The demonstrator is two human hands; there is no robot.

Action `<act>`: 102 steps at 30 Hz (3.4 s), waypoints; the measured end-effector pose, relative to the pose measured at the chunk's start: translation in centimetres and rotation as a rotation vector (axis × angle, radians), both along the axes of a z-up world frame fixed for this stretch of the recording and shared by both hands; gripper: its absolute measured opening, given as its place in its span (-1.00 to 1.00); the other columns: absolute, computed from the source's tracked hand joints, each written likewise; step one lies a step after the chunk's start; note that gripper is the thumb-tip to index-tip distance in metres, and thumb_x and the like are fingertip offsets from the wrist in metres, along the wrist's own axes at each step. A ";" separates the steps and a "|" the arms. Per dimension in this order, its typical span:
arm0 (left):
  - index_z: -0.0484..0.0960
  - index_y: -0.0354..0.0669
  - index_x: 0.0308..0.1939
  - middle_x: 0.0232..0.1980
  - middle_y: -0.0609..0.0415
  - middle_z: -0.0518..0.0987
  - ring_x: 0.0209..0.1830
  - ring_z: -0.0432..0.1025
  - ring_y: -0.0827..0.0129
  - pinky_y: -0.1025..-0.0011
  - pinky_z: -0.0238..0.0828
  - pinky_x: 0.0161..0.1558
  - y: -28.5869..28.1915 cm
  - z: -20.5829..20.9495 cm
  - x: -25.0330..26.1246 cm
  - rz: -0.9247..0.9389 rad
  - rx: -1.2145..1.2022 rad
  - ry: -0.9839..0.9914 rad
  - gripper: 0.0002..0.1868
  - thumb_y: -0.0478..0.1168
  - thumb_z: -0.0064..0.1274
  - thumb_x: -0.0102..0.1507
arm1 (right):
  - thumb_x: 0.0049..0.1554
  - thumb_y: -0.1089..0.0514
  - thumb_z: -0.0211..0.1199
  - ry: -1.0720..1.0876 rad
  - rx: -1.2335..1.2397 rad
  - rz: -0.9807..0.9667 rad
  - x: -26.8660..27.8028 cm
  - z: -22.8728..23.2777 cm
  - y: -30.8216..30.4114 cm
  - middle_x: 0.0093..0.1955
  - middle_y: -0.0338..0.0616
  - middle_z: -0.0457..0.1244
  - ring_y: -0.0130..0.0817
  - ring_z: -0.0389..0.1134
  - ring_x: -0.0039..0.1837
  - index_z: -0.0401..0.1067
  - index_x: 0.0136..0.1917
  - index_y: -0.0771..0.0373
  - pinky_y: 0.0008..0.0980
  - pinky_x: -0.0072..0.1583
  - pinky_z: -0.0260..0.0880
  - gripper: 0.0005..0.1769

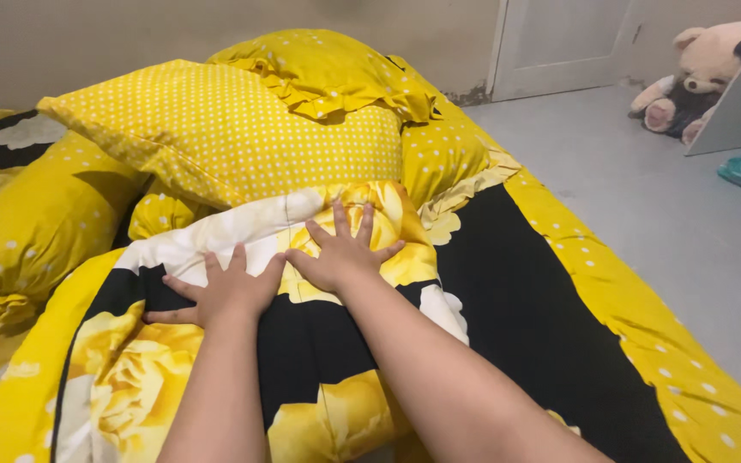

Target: The person straightens and arranges yellow and black floral bedding and multiple yellow polka-dotted pillows on a bed. They smooth the duvet, reposition and fluff the pillows, and align the bedding edges to tidy the bed surface.

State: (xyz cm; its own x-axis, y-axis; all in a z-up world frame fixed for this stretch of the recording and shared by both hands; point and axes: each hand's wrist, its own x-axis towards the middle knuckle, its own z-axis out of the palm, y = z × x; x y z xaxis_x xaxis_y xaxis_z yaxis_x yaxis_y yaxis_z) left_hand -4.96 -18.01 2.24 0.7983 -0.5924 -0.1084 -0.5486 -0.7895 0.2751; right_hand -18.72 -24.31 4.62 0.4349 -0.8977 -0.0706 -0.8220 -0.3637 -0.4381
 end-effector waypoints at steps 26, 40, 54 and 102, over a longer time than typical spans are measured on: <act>-0.03 0.53 0.57 0.67 0.23 -0.15 0.65 -0.28 0.06 -0.56 -0.71 0.29 7.9 -2.0 -1.9 -0.125 -0.076 -0.422 -0.19 0.54 -0.51 0.27 | 0.11 -0.58 -0.16 -0.021 -0.194 0.023 -6.2 -2.3 4.9 0.76 -0.34 -0.53 -0.14 -0.65 0.73 -0.24 0.67 -0.32 0.43 0.52 -0.66 -0.04; 0.05 -0.12 0.60 0.67 -0.12 -0.07 0.69 -0.24 0.08 -0.36 -0.51 0.43 22.2 -7.4 -1.0 0.081 -0.515 -0.626 -0.28 0.13 -0.35 0.42 | 0.11 -0.60 -0.11 -0.253 0.002 -0.280 -12.6 -6.8 4.6 0.72 -0.15 -0.28 -0.02 -0.20 0.68 -0.26 0.68 -0.30 0.22 0.52 -0.13 0.00; -0.22 -0.47 0.58 0.56 -0.44 -0.13 0.51 -0.20 -0.44 -0.24 -0.01 0.38 23.8 -8.7 -1.3 0.689 -0.668 -0.056 0.08 0.38 -0.12 0.46 | 0.17 -0.53 -0.10 -0.377 0.096 -0.547 -14.6 -11.1 7.8 0.26 0.13 0.27 0.15 0.25 0.34 0.45 0.24 0.20 0.13 0.30 0.24 -0.17; 0.15 -0.22 0.53 0.63 -0.22 -0.06 0.65 -0.31 -0.01 -0.32 -0.54 0.43 19.9 3.8 6.0 0.242 -0.704 -0.266 -0.25 0.04 -0.17 0.31 | 0.07 -0.30 0.21 -0.539 -0.354 -0.409 -12.9 -7.2 7.7 0.47 0.02 0.12 0.05 0.08 0.52 0.24 0.40 0.16 0.12 0.42 0.08 -0.22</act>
